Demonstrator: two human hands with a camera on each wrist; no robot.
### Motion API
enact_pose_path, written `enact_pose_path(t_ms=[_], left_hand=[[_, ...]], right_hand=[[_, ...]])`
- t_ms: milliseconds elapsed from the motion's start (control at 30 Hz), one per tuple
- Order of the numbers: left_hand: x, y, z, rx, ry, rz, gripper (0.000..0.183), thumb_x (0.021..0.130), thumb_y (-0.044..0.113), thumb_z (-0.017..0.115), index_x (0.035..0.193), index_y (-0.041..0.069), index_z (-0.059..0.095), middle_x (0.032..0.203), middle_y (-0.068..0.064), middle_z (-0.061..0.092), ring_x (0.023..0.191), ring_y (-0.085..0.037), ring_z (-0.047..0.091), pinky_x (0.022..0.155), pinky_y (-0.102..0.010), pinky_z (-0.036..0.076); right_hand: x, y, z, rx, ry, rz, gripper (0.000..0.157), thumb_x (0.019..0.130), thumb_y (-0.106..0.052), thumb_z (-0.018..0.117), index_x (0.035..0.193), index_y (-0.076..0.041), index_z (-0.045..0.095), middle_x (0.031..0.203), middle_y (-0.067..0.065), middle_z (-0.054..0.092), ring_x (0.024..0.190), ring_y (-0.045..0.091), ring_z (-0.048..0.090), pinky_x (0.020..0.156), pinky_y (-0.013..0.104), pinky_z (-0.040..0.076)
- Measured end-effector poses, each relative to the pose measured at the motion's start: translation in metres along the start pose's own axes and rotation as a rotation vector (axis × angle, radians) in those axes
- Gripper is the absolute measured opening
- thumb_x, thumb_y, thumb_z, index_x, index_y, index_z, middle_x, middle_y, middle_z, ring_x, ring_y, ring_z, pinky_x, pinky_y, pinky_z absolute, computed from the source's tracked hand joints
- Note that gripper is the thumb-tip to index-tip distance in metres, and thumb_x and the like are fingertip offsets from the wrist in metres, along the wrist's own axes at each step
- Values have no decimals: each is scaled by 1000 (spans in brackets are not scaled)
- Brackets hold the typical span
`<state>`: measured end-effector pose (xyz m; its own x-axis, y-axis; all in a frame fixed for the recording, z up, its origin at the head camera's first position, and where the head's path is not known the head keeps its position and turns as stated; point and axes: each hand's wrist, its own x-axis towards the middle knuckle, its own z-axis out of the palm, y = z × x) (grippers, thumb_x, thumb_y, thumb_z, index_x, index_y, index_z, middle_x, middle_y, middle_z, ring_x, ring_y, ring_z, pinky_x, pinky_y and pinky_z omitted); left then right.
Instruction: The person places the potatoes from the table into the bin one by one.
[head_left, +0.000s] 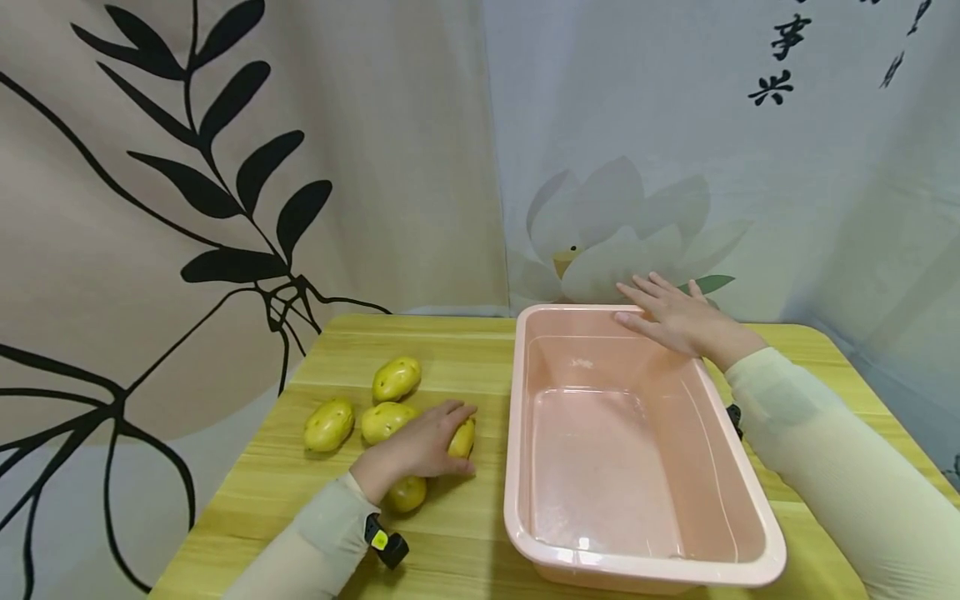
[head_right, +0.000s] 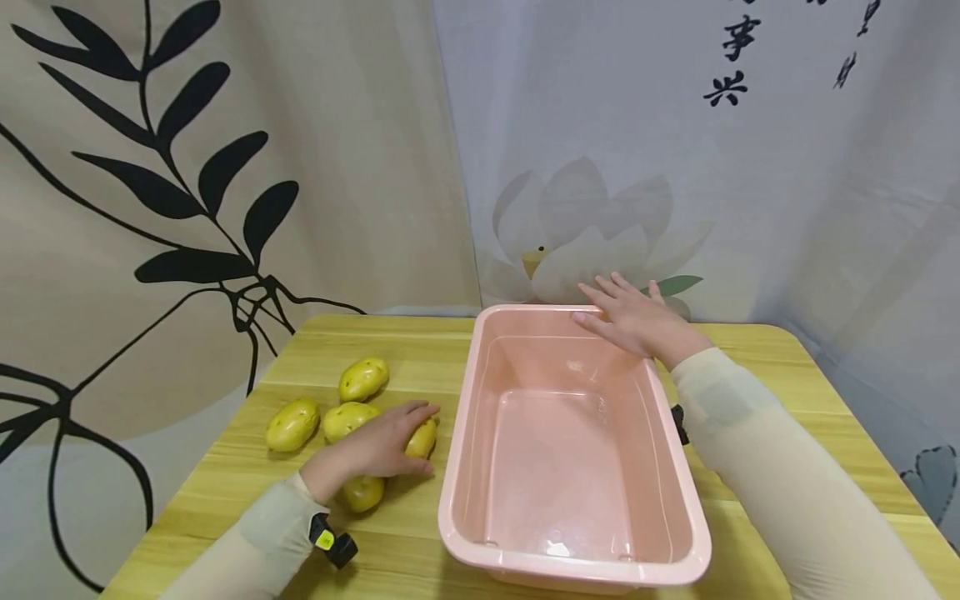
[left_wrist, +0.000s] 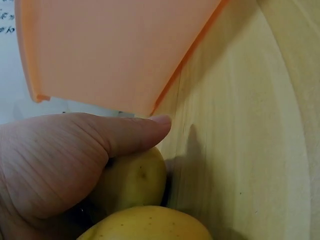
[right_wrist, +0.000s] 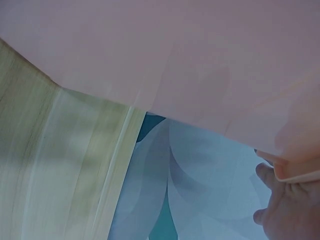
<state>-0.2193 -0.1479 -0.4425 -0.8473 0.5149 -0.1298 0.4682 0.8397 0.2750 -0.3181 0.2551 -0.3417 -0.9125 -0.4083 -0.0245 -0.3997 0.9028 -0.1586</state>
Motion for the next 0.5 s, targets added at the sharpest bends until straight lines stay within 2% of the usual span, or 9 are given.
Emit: enact_pose_path(t_ms=[300,500], left_hand=[[11,-6,2,-7,7,-27,85,77,47,68,144,17,27,145,-16,26,128,-33,31,101,-46,30],[21,-11,7,-15,48,-50,83,77,58,61,142,17,31,143,-12,30,126,-29,34,100,-44,32]], right_hand=[[-1,-1,0,12,0,-5,70,88,-67,23,147,-30,11,152,5,6,137,28,-3,97,67,-6],[-1,-1,-1,29,-6,-6,70,88,-67,24,147,-31,12,152,5,5,137,27,-4,97,66,-7]])
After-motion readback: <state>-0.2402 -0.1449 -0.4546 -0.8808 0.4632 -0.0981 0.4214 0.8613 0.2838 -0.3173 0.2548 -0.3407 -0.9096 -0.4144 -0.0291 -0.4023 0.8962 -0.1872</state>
